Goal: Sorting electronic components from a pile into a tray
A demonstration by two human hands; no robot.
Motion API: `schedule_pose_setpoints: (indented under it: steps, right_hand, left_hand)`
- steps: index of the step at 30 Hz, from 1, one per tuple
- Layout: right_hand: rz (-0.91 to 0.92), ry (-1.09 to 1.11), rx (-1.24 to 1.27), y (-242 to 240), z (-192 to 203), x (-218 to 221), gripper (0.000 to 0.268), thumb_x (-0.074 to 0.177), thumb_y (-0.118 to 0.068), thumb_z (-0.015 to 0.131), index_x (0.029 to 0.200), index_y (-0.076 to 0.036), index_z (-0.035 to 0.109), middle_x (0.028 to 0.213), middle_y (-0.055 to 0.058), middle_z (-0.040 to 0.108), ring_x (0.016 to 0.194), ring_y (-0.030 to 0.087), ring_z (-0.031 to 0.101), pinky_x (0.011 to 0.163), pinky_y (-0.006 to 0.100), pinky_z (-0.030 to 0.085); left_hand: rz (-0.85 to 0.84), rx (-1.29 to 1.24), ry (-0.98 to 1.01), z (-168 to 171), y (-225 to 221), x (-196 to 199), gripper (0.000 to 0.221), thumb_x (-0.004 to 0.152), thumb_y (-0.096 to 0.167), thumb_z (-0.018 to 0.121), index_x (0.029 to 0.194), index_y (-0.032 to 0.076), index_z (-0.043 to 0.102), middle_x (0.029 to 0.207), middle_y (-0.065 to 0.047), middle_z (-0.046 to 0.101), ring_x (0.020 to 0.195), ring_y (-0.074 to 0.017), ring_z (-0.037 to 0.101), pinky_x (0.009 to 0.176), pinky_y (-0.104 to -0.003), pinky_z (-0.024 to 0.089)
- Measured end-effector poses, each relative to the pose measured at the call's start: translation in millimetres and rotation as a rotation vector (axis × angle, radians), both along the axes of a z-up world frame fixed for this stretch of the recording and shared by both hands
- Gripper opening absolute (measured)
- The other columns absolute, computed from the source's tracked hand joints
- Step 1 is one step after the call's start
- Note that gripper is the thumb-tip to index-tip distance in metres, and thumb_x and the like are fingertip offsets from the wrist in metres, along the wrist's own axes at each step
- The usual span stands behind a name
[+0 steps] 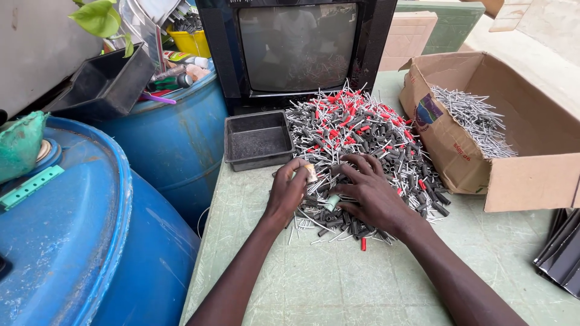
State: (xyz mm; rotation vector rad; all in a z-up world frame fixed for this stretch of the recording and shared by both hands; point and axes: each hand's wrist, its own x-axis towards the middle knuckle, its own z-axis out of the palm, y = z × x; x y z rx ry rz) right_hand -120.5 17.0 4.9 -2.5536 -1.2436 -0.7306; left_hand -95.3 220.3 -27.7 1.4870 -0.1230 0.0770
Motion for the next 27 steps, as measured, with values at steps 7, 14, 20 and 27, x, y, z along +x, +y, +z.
schedule_pose_setpoints:
  steps: [7, 14, 20, 27]
  right_hand:
    - [0.030, 0.006, 0.204, -5.9, -12.5, 13.7, 0.014, 0.083, -0.021, 0.070, 0.087, -0.014, 0.059, 0.098, 0.002, 0.060, 0.119, 0.026, 0.051, 0.103, 0.048, 0.034]
    - [0.052, 0.040, 0.005, -6.8, -6.1, 3.4, 0.024, 0.077, -0.025, 0.075, 0.099, -0.017, 0.071, 0.118, 0.005, 0.060, 0.134, 0.034, 0.040, 0.104, 0.055, 0.032]
    - [0.011, 0.041, 0.028, -0.3, -9.6, 7.0, 0.025, 0.077, -0.026, 0.076, 0.096, -0.014, 0.066, 0.111, 0.004, 0.061, 0.130, 0.030, 0.044, 0.104, 0.051, 0.034]
    - [0.068, 0.117, 0.459, -5.1, 2.6, 2.8, 0.023, 0.080, -0.011, 0.076, 0.097, -0.007, 0.062, 0.087, 0.012, 0.067, 0.092, 0.038, 0.063, 0.079, 0.048, 0.050]
  left_hand:
    - [-0.258, -0.574, 0.236, -11.4, 3.6, 13.1, 0.028, 0.090, 0.036, 0.043, 0.093, 0.011, 0.053, 0.079, -0.004, 0.050, 0.057, -0.0139, 0.057, 0.037, -0.019, 0.038]
    - [-0.218, -0.522, 0.234, -15.7, 2.7, 14.7, 0.031, 0.095, 0.037, 0.052, 0.102, 0.008, 0.060, 0.089, -0.010, 0.067, 0.069, -0.0249, 0.070, 0.044, -0.023, 0.048]
    - [-0.147, -0.430, 0.198, -4.1, 4.0, 4.3, 0.022, 0.093, 0.027, 0.063, 0.095, 0.005, 0.063, 0.071, -0.005, 0.055, 0.056, -0.0174, 0.063, 0.037, -0.019, 0.042]
    - [-0.220, -0.222, 0.082, 12.4, -1.5, -13.3, 0.024, 0.091, 0.022, 0.072, 0.104, 0.002, 0.068, 0.061, -0.007, 0.048, 0.035, -0.0098, 0.051, 0.023, -0.014, 0.031]
